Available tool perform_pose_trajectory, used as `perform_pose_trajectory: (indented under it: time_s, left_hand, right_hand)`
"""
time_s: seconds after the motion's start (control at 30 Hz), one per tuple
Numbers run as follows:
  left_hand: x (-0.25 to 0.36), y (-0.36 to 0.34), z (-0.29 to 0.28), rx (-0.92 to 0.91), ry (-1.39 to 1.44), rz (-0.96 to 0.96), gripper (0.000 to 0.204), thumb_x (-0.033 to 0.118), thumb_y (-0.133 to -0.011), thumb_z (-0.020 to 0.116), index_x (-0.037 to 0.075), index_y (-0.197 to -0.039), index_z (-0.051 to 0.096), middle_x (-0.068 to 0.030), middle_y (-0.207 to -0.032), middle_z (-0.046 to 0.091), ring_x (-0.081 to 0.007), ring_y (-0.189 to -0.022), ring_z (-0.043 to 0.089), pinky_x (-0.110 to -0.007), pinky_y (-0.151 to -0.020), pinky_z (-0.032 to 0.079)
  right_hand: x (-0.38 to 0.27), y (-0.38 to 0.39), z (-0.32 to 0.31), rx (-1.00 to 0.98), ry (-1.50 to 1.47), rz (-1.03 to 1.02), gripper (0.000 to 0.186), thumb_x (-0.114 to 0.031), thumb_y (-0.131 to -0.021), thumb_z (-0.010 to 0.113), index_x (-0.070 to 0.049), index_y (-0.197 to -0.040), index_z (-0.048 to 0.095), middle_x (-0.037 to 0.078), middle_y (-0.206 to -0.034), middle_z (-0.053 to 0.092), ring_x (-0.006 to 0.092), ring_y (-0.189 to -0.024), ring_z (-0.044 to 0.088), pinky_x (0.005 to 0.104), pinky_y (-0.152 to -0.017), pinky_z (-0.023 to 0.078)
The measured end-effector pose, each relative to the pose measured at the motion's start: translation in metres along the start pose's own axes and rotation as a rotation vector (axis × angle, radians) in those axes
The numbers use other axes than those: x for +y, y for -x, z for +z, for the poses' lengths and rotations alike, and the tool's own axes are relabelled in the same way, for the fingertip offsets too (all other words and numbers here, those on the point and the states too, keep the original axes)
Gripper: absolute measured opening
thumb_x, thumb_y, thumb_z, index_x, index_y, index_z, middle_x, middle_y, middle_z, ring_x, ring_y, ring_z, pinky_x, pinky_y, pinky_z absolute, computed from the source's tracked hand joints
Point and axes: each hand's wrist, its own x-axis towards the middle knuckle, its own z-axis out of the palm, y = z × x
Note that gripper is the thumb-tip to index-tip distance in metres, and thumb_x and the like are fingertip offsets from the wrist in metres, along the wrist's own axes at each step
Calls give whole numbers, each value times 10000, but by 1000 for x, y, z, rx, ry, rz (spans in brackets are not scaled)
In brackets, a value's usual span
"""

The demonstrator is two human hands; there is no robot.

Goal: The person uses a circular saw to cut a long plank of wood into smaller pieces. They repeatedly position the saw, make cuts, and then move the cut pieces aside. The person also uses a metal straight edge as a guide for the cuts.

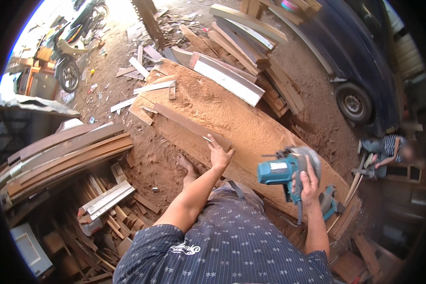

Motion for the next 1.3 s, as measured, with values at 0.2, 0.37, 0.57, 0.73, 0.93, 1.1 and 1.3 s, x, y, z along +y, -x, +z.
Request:
perform_pose_trajectory:
  time_s: [0.2, 0.37, 0.57, 0.73, 0.93, 1.1, 1.3]
  left_hand:
    - [3, 0, -22, 64, 18, 110, 1197, 323, -820, 809, -20, -1611, -21, -414, -1498, 347, -536, -1182, 592, -491, -1014, 512]
    - [42, 9, -146, -7, 206, 82, 1062, 379, -839, 810, -62, -1590, 202, -285, -1308, 630, -342, -1130, 686, -420, -967, 562]
    - [47, -16, -249, 46, 551, 96, 983, 349, -879, 797, -52, -1583, 240, -250, -1242, 663, -229, -1018, 693, -334, -789, 578]
    - [49, -30, -283, 80, 661, 83, 865, 306, -911, 762, -49, -1563, 318, -176, -1230, 668, -192, -960, 703, -318, -762, 584]
    - [45, -32, -302, 35, 661, 78, 827, 343, -939, 703, -30, -1571, 321, -152, -1211, 676, -222, -974, 712, -350, -796, 592]
    - [28, -33, -307, 33, 676, 77, 798, 342, -942, 693, -18, -1562, 344, -139, -1213, 680, -230, -983, 714, -360, -821, 591]
    - [37, -25, -308, -15, 685, 136, 731, 339, -948, 690, 5, -1535, 411, -123, -1226, 676, -215, -1015, 700, -364, -841, 580]
  right_hand:
    - [32, -38, -63, -54, 895, -110, 590, -287, -986, 597, -107, -1535, 475, 211, -943, 719, 317, -833, 712, 411, -761, 570]
    - [103, -56, -57, -355, 1431, 182, 504, -276, -976, 588, -104, -1449, 554, 307, -1069, 712, 481, -1019, 696, 532, -944, 539]
    - [313, -59, -58, -388, 1488, 395, 346, -164, -949, 520, 3, -1226, 640, 305, -1079, 715, 440, -1023, 711, 528, -908, 560]
    - [331, -51, -36, -227, 1381, 286, 332, -124, -902, 565, 51, -1171, 649, 329, -1039, 714, 443, -998, 722, 526, -885, 571]
    - [310, -51, -38, -261, 1305, 361, 348, -112, -872, 602, 67, -1166, 650, 354, -1086, 694, 463, -1050, 700, 532, -903, 561]
    - [297, -51, -36, -267, 1255, 419, 330, -99, -871, 596, 71, -1147, 658, 349, -1089, 694, 467, -1061, 693, 523, -910, 563]
    - [310, -47, -41, -257, 1256, 330, 279, -115, -884, 598, 44, -1100, 675, 317, -1037, 714, 461, -1015, 707, 523, -868, 577]
